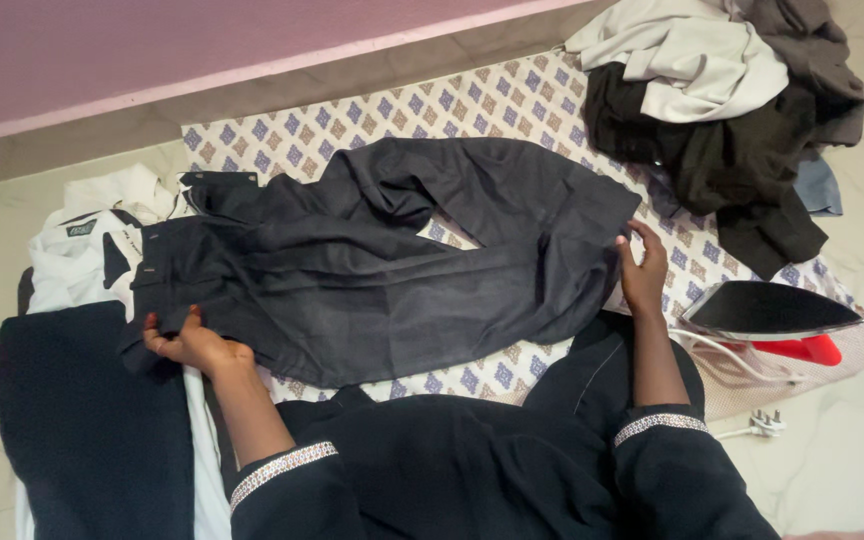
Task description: The person lays a pair of black trousers flat on a patterned mat, smooths the fabric, and uses a red electric iron to press the legs and waist area. The person adjusts the trousers and continues ironing different sections.
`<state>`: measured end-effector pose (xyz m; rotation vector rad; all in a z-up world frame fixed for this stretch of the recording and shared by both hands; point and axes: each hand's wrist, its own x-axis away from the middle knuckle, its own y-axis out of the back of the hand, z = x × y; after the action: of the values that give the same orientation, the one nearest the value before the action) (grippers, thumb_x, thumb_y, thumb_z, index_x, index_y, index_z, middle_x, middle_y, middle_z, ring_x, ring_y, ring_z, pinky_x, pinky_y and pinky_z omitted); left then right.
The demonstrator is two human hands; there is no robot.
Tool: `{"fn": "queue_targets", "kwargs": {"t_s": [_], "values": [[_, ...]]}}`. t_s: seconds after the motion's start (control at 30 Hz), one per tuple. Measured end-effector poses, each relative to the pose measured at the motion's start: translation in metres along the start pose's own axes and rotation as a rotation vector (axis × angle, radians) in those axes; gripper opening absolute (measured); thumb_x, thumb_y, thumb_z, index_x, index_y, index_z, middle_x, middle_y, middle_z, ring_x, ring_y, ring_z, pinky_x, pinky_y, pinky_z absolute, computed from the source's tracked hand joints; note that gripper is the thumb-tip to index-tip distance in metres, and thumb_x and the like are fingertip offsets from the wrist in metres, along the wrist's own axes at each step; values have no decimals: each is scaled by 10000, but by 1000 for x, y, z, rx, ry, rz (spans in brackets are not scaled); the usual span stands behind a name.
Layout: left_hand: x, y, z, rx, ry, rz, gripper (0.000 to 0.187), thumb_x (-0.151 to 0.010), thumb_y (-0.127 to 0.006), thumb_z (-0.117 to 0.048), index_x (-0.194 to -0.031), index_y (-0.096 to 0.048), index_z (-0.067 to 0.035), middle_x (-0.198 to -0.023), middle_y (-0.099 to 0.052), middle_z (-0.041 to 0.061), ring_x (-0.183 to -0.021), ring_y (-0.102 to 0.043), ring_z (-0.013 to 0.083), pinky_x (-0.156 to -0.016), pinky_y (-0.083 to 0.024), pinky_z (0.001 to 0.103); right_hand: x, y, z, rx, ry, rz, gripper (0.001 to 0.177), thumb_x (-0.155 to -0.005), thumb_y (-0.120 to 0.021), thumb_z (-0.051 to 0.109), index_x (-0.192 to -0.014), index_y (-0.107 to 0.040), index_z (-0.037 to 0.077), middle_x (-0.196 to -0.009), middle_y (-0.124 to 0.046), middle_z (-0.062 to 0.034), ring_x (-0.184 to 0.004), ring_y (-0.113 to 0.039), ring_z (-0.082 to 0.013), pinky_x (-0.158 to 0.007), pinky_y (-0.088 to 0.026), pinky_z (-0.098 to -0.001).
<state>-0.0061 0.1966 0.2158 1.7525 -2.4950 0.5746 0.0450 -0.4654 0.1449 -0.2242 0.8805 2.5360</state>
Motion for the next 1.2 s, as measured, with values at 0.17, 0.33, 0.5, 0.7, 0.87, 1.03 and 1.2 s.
{"fn": "queue_targets", "kwargs": {"t_s": [0.17, 0.33, 0.5, 0.7, 0.87, 1.03, 1.2], "values": [[2, 1, 0, -29, 29, -10, 630, -865, -458, 99, -1388, -449, -252, -1477, -440, 154, -1225, -597, 257, -1084, -520, 454, 3, 0, -6, 26, -160, 13, 408, -999, -702, 270, -1350, -639, 72, -1379, -618, -159, -1321, -580, -333, -1111, -444, -432], [4, 0, -1, 14, 39, 13, 637, -855, -457, 102, -1380, -437, -258, -1476, -424, 132, -1220, -594, 216, -1051, -514, 448, 1, 5, 2, 57, -160, -59, 447, -1009, -693, 217, -1419, -567, 95, -1467, -482, -157, -1338, -507, -352, -1026, -455, -463], [4, -1, -1, -7, 22, 2, 648, -860, -445, 105, -1401, -436, -251, -1477, -435, 147, -1255, -592, 257, -1077, -551, 430, 3, 6, 11, 32, -166, -107, 418, -932, -719, 153, -1327, -603, 81, -1367, -508, -144, -1203, -558, -307, -903, -536, -412], [8, -3, -4, -6, 53, -16, 641, -862, -447, 93, -1384, -441, -280, -1466, -449, 138, -1257, -593, 259, -1070, -550, 451, 4, 8, 7, 47, 22, -249, 122, -1056, -679, 155, -1076, -718, 41, -1089, -650, -120, -990, -655, -247, -873, -541, -392], [11, -3, -8, -76, 78, -19, 623, -887, -457, 66, -1386, -449, -307, -1452, -459, 128, -1286, -583, 243, -1080, -514, 464, 4, 0, -19, 55, -371, 23, 292, -1012, -672, 289, -1188, -700, 58, -1168, -708, -147, -1039, -682, -276, -897, -524, -382], [9, -2, -4, 7, 72, 1, 587, -879, -467, 66, -1347, -449, -288, -1443, -450, 117, -1272, -562, 259, -1116, -518, 498, 6, -10, -43, 220, -356, 310, 410, -1001, -610, 359, -1279, -676, 64, -1253, -698, -200, -1174, -652, -347, -1005, -487, -420], [4, 1, -1, -26, 55, 19, 611, -885, -460, 69, -1378, -455, -290, -1484, -436, 132, -1302, -545, 270, -1143, -461, 495, 8, -11, -49, 249, -318, 325, 423, -1003, -600, 365, -1269, -673, 44, -1259, -697, -206, -1203, -646, -365, -1021, -486, -432]]}}
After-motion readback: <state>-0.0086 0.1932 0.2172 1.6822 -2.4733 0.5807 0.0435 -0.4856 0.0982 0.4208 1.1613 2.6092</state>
